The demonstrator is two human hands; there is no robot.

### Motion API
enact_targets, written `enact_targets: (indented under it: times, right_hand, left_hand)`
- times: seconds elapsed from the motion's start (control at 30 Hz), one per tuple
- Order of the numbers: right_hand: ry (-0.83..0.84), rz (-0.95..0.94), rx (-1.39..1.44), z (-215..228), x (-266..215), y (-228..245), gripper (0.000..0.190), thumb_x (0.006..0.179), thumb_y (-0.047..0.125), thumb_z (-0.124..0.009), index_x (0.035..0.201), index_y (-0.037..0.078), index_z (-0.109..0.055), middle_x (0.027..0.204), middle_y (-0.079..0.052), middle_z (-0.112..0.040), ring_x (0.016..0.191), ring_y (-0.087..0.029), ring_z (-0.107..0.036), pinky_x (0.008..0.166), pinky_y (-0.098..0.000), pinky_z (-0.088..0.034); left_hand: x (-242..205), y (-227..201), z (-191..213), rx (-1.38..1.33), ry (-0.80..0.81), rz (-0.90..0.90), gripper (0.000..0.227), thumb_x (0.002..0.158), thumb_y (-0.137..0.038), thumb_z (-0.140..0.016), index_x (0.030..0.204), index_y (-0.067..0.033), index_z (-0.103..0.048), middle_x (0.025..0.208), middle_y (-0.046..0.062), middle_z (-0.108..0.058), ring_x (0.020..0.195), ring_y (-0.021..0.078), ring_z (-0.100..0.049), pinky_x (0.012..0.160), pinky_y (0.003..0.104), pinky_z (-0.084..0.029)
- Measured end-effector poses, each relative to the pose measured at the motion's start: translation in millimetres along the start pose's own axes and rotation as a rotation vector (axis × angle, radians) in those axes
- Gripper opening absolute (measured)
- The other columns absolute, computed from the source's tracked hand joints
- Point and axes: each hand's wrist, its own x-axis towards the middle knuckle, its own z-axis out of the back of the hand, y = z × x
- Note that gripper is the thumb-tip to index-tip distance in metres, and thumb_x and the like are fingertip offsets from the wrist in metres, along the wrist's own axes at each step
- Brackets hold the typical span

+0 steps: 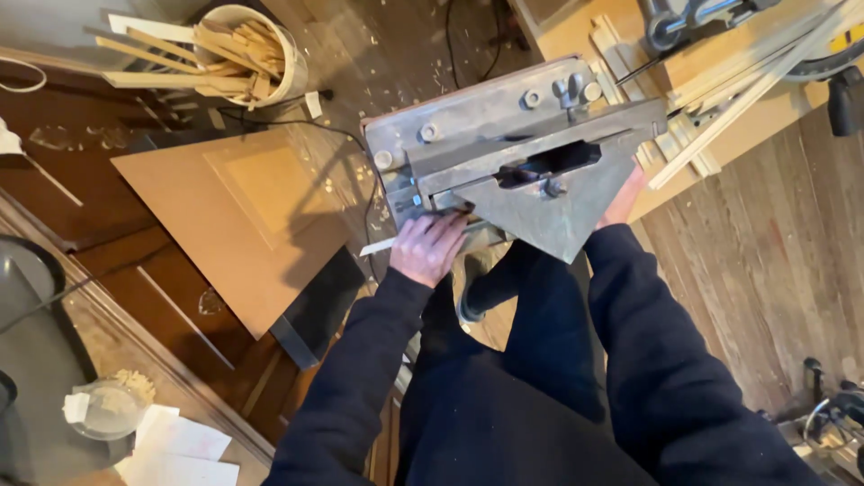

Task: Measuring and marking wooden moldings with a pencil and then cutting them using a specialized framing tool.

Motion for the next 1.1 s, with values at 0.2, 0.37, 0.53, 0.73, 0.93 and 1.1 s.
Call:
enact_targets:
  times: [0.2,0.37,0.53,0.73,0.93,1.1]
  right_hand:
    - [-0.021,-0.44,0.937,-12.8,2.1,-20.2,0.037,0.109,0.033,-0.043,0.12,0.003,-0.062,0.11,-0.01,-0.065,0.1,-0.02,-0.063,0.09,-0.0354,-0.053]
    - [-0.044,-0.481,0.95,-10.0,4.8,-9.3,0.038,0.108,0.031,-0.037,0.12,0.005,-0.061,0.109,-0.007,-0.066,0.098,-0.018,-0.066,0.089,-0.0338,-0.055]
    - [-0.01,-0.265,0.581,-6.8,7.1,8.0,0.024,0.11,0.019,-0.047,0.121,0.004,-0.061,0.108,-0.005,-0.065,0.097,-0.017,-0.064,0.087,-0.0363,-0.055]
    - [0.0,-0.045,-0.121,-4.3,7.6,22.4,0.022,0.093,0.009,-0.058,0.109,0.0,-0.07,0.096,-0.015,-0.069,0.093,-0.027,-0.064,0.084,-0.0413,-0.051]
    - [-0.007,-0.094,-0.176,-2.5,20.4,64.9,0.021,0.102,0.022,-0.071,0.105,0.002,-0.07,0.088,-0.018,-0.066,0.084,-0.035,-0.064,0.077,-0.0439,-0.051]
    - [-0.029,0.089,-0.303,-4.3,3.0,-16.3,0.036,0.091,0.018,-0.075,0.119,-0.002,-0.064,0.104,-0.022,-0.065,0.101,-0.038,-0.061,0.089,-0.0459,-0.05]
  left_hand:
    - [1.4,-0.4,2.2,0.003,-0.024,-0.012,0.028,0.088,-0.015,-0.077,0.115,-0.0076,-0.074,0.115,0.003,-0.074,0.099,0.0195,-0.066,0.083,0.035,-0.052]
    - [0.2,-0.2,2.0,-0.003,-0.005,-0.005,0.026,0.089,-0.014,-0.076,0.115,-0.0075,-0.074,0.115,0.003,-0.074,0.1,0.0196,-0.066,0.084,0.035,-0.052]
    - [2.8,-1.2,3.6,-0.01,0.006,-0.021,0.027,0.089,-0.013,-0.075,0.116,-0.007,-0.074,0.116,0.004,-0.074,0.1,0.0199,-0.066,0.086,0.035,-0.053]
    - [-0.1,0.4,1.1,0.004,0.006,-0.007,0.027,0.089,-0.012,-0.076,0.115,-0.0069,-0.074,0.113,0.004,-0.074,0.101,0.0214,-0.067,0.085,0.035,-0.052]
    - [-2.7,3.5,-6.7,0.0,-0.026,0.04,0.026,0.088,-0.015,-0.076,0.113,-0.0093,-0.075,0.11,0.003,-0.075,0.099,0.0195,-0.067,0.084,0.036,-0.053]
    - [1.6,0.7,-0.6,-0.028,-0.023,0.026,0.028,0.087,-0.012,-0.076,0.114,-0.0076,-0.075,0.115,0.004,-0.076,0.101,0.0197,-0.068,0.084,0.035,-0.053]
